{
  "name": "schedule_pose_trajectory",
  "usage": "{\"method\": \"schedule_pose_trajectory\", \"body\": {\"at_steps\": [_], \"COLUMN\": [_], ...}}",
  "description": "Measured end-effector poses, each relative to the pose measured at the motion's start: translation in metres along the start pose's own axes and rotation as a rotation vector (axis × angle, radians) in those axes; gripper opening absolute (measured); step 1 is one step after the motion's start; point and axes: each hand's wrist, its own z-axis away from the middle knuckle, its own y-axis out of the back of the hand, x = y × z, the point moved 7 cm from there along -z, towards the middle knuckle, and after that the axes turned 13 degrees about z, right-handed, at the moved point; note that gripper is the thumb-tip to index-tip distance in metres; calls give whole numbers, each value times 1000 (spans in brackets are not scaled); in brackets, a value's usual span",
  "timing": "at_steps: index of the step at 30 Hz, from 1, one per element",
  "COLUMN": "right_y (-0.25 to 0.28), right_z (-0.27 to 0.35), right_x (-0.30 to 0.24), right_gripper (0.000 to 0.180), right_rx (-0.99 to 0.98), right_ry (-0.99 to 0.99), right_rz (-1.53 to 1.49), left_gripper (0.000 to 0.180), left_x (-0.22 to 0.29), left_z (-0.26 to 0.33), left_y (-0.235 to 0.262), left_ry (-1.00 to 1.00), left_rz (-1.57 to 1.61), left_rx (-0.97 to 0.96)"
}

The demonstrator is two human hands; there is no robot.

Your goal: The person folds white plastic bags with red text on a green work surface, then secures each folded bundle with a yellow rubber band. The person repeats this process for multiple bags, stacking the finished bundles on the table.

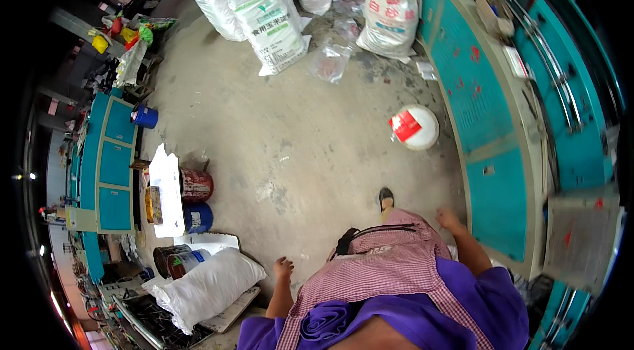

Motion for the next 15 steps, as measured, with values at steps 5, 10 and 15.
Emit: {"method": "schedule_pose_trajectory", "body": {"at_steps": [5,10,15], "right_y": [147,222,252], "right_z": [-228,-394,-491], "right_x": [-131,-294,-383], "right_gripper": [24,23,24], "right_rx": [158,161,33], "right_ry": [192,464,518], "right_rz": [48,-185,-93], "left_gripper": [35,26,26], "left_x": [15,-35,95], "left_z": [7,-75,-149], "left_y": [-50,-147,-170], "left_ry": [-4,-85,16], "left_rz": [336,-277,-508], "left_rx": [90,-106,-147]}}
